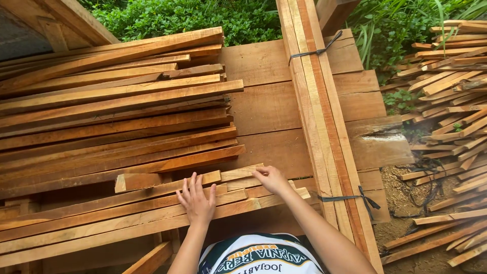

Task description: Organizing and stacking thin wood slats on a wooden workbench in a workshop.

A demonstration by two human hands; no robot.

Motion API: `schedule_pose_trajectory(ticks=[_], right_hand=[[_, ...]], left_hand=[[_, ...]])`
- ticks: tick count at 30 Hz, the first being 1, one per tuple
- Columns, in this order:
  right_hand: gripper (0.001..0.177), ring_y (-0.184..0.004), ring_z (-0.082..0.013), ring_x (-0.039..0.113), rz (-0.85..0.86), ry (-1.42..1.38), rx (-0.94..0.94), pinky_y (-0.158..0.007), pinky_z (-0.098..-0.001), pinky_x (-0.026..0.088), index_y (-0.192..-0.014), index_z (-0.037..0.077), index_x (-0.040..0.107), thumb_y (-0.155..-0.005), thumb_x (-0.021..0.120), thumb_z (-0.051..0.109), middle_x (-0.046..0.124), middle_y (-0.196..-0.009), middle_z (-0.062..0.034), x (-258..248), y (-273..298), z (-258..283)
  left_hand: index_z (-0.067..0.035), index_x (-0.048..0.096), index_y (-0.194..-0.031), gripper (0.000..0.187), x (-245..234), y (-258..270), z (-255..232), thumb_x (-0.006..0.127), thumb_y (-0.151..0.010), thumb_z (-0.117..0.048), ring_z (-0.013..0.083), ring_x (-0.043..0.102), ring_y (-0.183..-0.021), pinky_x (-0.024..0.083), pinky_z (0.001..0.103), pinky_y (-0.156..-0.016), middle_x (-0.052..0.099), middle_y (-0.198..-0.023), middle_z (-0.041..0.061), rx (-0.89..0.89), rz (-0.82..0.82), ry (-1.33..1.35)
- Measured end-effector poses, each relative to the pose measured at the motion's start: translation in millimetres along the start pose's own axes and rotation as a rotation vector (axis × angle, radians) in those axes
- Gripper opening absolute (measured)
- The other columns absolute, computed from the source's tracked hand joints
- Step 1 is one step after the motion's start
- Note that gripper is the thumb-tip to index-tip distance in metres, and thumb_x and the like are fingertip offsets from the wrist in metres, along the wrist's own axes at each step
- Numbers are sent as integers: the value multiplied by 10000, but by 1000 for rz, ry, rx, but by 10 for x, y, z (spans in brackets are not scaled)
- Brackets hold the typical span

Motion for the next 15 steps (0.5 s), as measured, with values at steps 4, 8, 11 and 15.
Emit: schedule_pose_trajectory(ticks=[4, 8, 11, 15], right_hand=[[275, -1108, -306, 695, -199, -127, -92, -972, -412, 538, -1087, 173, 807, -936, 716, 383, 742, -1028, -105, 41, -658, -730], [562, -995, -304, 760, 85, -228, 206, -742, -376, 614, -1229, 53, 747, -923, 672, 518, 774, -1097, -202, 36, -739, -751], [799, -1134, -418, 704, 434, -393, 423, -955, -496, 574, -1453, 122, 602, -912, 630, 708, 632, -1369, -251, 312, -787, -832], [865, -1163, -451, 682, 634, -635, 597, -981, -588, 520, -1539, 41, 442, -942, 692, 615, 628, -1360, -248, 550, -813, -868]], left_hand=[[-250, 512, -1415, 534, -55, -63, 22, 474, -1012, -599, 289, 354, -1477, 151, 666, -1207, 469, -1536, -27, 14, -4, -45], [-276, 526, -1385, 547, -109, -185, 28, 529, -968, -631, 245, 399, -1441, 169, 649, -1210, 514, -1472, -70, 53, 16, -91], [-312, 558, -1340, 565, -66, -404, 125, 565, -918, -688, 165, 474, -1357, 206, 597, -1222, 575, -1365, -135, 85, 80, -100], [-298, 677, -1229, 632, -217, -787, 32, 474, -898, -797, 151, 638, -1204, 357, 437, -1132, 718, -1213, -90, 26, 511, -97]])
Point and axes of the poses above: each hand's wrist, its own y-axis away from the middle knuckle, its own x-axis out of the palm, z = x × y, the point moved 6 cm from there along -y, towards the middle knuckle
